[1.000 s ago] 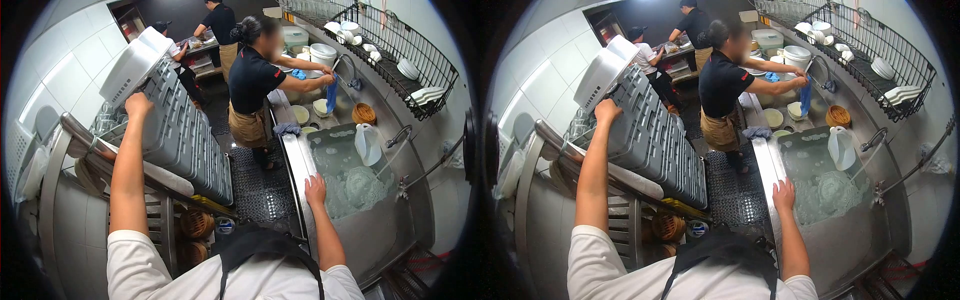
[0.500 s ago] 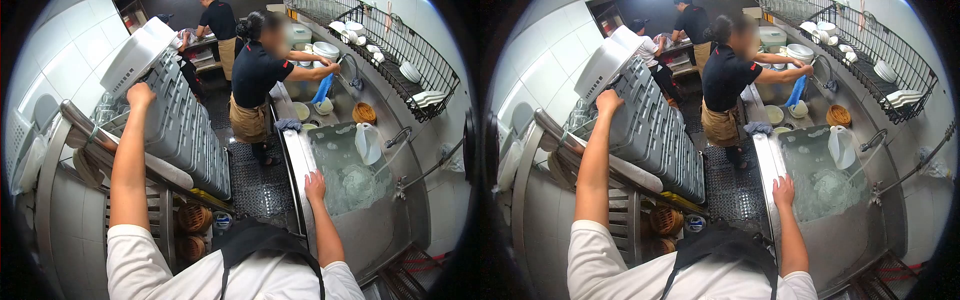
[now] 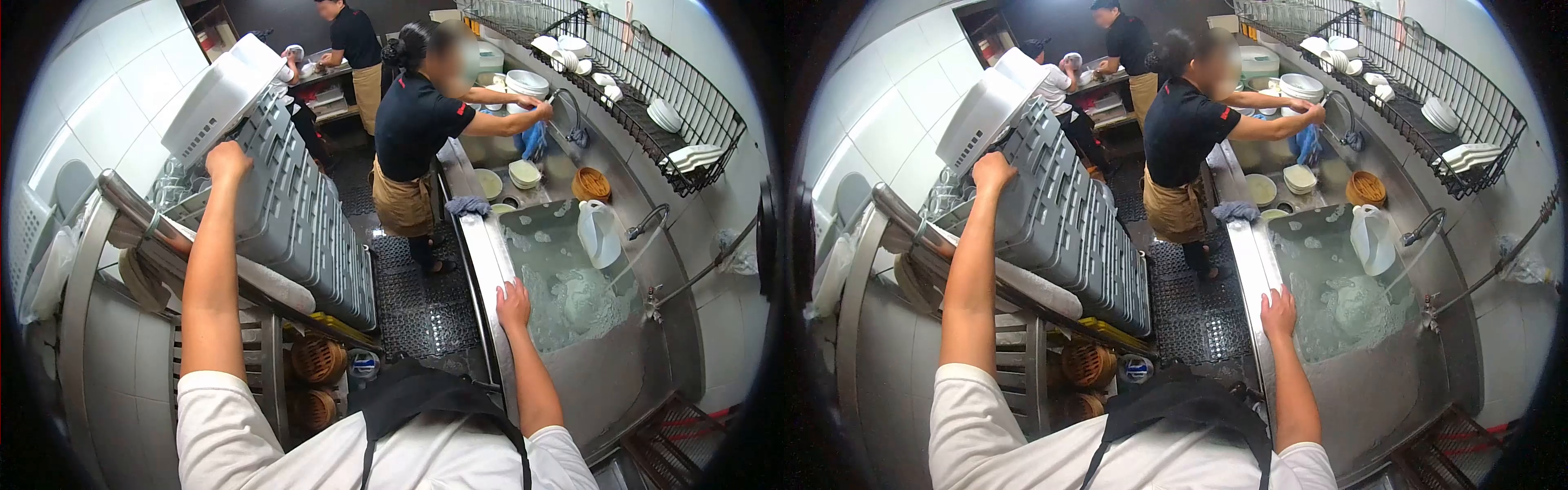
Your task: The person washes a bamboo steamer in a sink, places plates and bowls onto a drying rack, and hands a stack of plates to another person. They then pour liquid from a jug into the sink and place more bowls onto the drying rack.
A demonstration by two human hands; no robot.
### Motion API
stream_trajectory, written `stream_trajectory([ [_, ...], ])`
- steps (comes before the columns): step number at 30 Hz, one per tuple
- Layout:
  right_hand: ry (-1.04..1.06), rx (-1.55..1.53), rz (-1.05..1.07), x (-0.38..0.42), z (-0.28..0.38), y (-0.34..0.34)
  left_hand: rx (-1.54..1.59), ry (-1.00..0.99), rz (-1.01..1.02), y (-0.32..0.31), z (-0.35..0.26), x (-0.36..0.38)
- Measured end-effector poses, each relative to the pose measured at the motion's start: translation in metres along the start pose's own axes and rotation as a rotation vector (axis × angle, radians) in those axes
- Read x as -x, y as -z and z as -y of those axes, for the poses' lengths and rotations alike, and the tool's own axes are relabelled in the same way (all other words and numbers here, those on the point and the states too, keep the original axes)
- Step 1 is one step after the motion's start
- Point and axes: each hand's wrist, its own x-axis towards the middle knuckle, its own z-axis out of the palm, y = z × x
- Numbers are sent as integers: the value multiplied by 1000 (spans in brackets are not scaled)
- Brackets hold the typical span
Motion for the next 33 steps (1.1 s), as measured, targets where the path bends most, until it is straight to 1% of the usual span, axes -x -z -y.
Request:
stream_trajectory([
  [8, -11, -8, 9, 0, 5, 8, 9, -5, 2, -1, 1, 0],
  [17, -3, 17, -16, 1, -1, -1, 3, -3, 7, -3, 2, -2],
  [24, -10, -4, -22, 2, 0, -2, 11, 17, 10, 8, -3, 6],
  [27, 10, 0, -39, 2, -3, -4, 9, -17, 1, -2, 1, -2],
  [31, 17, -4, -52, 3, -5, -5, -4, -60, -41, 0, 3, 1],
  [33, 13, -7, -60, 3, -3, -4, -5, -52, -33, -2, 4, 0],
])
